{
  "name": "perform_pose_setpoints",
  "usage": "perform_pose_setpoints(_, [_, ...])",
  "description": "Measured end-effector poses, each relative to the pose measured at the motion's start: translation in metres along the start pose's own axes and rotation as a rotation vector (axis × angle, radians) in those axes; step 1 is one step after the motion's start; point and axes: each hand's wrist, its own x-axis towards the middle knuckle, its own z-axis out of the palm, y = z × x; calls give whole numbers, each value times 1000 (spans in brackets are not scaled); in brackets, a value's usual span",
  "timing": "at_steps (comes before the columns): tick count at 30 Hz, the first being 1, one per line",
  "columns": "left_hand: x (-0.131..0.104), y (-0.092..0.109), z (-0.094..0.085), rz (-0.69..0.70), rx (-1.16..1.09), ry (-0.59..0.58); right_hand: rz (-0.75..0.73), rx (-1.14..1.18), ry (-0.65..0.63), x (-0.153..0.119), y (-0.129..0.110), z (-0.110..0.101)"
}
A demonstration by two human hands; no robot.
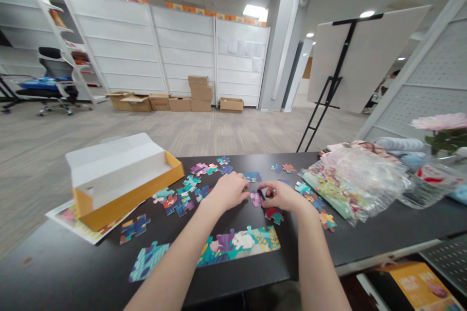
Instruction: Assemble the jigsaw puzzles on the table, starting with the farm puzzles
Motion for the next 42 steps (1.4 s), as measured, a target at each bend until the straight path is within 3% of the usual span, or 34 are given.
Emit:
perform_pose_setpoints(4, [-2, 2, 2, 11, 3, -20, 8, 0, 4, -3, -3, 0])
perform_pose_setpoints(12, [0, 7, 8, 61, 9, -30, -18, -20, 207, 4, -2, 3])
perform_pose_setpoints(42, [-2, 14, 13, 60, -2, -20, -8, -287, 257, 13, -4, 9])
